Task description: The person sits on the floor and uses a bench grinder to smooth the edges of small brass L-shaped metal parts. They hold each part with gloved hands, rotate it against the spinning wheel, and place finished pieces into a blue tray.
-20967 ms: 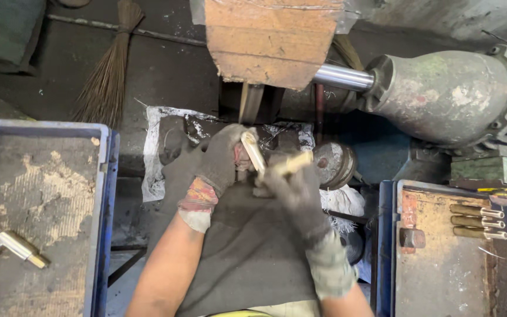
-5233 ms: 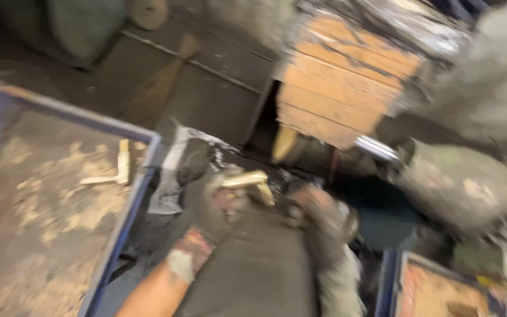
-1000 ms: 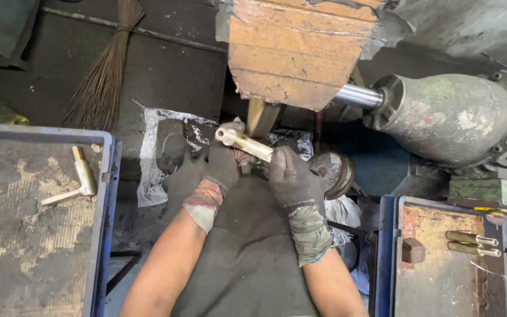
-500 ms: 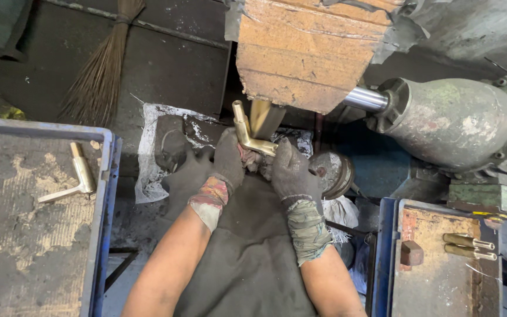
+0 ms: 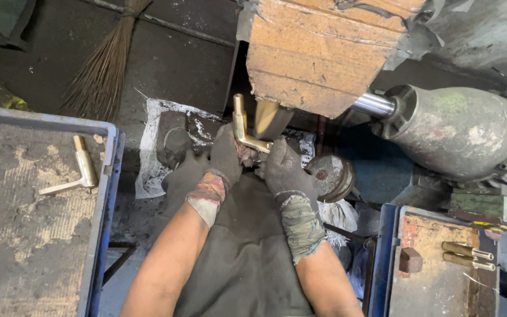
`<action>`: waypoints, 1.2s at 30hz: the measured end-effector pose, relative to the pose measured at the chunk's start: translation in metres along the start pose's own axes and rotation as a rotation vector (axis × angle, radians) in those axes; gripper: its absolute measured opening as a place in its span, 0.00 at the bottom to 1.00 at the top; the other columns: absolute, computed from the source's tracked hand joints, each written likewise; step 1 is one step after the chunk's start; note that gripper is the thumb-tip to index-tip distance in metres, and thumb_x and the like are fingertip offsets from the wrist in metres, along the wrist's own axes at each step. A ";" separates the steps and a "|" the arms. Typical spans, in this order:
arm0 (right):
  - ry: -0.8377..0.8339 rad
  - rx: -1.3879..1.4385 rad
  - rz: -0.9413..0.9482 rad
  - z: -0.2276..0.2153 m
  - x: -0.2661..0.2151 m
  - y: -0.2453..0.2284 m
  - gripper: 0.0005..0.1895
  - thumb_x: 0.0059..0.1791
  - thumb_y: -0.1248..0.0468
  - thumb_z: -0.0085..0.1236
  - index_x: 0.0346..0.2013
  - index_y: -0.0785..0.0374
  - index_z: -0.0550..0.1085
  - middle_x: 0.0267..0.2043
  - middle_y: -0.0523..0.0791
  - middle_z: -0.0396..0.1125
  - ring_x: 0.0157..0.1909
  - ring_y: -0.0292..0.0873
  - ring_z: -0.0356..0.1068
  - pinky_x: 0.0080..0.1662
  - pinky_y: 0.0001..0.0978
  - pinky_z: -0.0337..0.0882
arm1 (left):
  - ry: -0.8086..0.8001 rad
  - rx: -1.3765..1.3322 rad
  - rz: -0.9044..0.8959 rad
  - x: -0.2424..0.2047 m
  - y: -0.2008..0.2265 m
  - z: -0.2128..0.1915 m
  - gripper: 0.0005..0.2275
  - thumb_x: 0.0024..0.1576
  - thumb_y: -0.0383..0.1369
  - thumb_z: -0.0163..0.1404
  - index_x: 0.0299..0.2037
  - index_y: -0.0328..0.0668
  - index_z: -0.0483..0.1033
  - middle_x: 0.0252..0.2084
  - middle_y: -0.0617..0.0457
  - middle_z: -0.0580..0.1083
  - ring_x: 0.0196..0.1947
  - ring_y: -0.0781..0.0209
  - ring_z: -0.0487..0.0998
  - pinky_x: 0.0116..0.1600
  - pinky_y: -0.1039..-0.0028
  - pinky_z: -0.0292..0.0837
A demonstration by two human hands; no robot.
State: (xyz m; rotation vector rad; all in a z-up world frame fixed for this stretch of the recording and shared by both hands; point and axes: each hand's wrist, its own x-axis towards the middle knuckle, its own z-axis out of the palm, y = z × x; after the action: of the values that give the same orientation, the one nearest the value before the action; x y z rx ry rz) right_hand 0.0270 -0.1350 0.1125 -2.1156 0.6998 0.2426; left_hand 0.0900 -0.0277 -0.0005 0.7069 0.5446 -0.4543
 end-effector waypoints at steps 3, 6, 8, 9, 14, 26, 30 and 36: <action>0.115 -0.270 0.109 -0.006 -0.002 0.009 0.29 0.55 0.39 0.32 0.52 0.46 0.78 0.46 0.50 0.75 0.51 0.61 0.72 0.56 0.51 0.69 | -0.047 -0.072 0.038 0.012 -0.012 0.000 0.10 0.65 0.40 0.40 0.43 0.44 0.67 0.24 0.52 0.67 0.14 0.63 0.63 0.17 0.71 0.57; 0.238 -0.335 -0.026 -0.001 0.009 0.034 0.27 0.55 0.41 0.36 0.55 0.48 0.77 0.52 0.51 0.73 0.51 0.65 0.70 0.56 0.53 0.68 | -0.081 -0.134 0.056 0.023 -0.024 -0.003 0.09 0.66 0.37 0.40 0.44 0.40 0.68 0.27 0.51 0.70 0.16 0.64 0.64 0.19 0.71 0.60; 0.288 -0.402 -0.171 0.009 0.020 0.053 0.25 0.55 0.46 0.39 0.57 0.54 0.75 0.53 0.51 0.73 0.49 0.61 0.71 0.52 0.50 0.69 | -0.085 -0.133 0.058 0.026 -0.030 -0.007 0.09 0.66 0.37 0.40 0.43 0.40 0.68 0.26 0.51 0.69 0.16 0.64 0.64 0.20 0.72 0.61; 0.292 -0.447 -0.243 0.014 0.025 0.059 0.25 0.57 0.49 0.39 0.59 0.57 0.74 0.53 0.51 0.73 0.48 0.58 0.72 0.50 0.48 0.70 | -0.088 -0.117 0.069 0.027 -0.030 -0.009 0.10 0.66 0.38 0.40 0.43 0.40 0.68 0.26 0.51 0.69 0.16 0.64 0.64 0.20 0.72 0.61; 0.227 -0.368 -0.297 0.028 0.038 0.061 0.22 0.60 0.52 0.40 0.59 0.60 0.74 0.50 0.51 0.74 0.44 0.53 0.74 0.45 0.43 0.73 | -0.059 -0.117 0.105 0.026 -0.019 -0.015 0.09 0.67 0.38 0.40 0.42 0.40 0.67 0.24 0.53 0.65 0.15 0.65 0.63 0.19 0.71 0.61; 0.109 0.177 -0.037 0.032 0.053 0.083 0.23 0.62 0.53 0.38 0.49 0.68 0.76 0.37 0.50 0.75 0.33 0.45 0.75 0.36 0.34 0.75 | -0.017 0.048 0.009 0.016 -0.013 0.004 0.11 0.66 0.40 0.37 0.41 0.43 0.68 0.20 0.52 0.65 0.12 0.63 0.61 0.16 0.70 0.57; 0.475 -0.473 -0.462 0.032 0.044 0.079 0.23 0.61 0.58 0.37 0.52 0.72 0.75 0.36 0.50 0.72 0.33 0.45 0.72 0.32 0.35 0.72 | -0.053 0.073 0.002 0.014 -0.006 0.003 0.12 0.66 0.40 0.37 0.39 0.42 0.67 0.18 0.52 0.63 0.11 0.63 0.62 0.15 0.71 0.56; 0.236 -0.171 -0.215 0.031 0.034 0.053 0.23 0.58 0.56 0.36 0.38 0.65 0.78 0.25 0.44 0.73 0.25 0.44 0.73 0.28 0.36 0.72 | -0.040 0.092 -0.027 0.022 -0.006 -0.011 0.13 0.66 0.41 0.36 0.36 0.43 0.68 0.18 0.55 0.64 0.11 0.66 0.62 0.15 0.74 0.54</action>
State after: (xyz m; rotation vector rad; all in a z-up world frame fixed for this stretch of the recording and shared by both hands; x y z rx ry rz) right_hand 0.0274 -0.1485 0.0434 -2.3880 0.5969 -0.0687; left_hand 0.1000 -0.0287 -0.0238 0.7772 0.4991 -0.5203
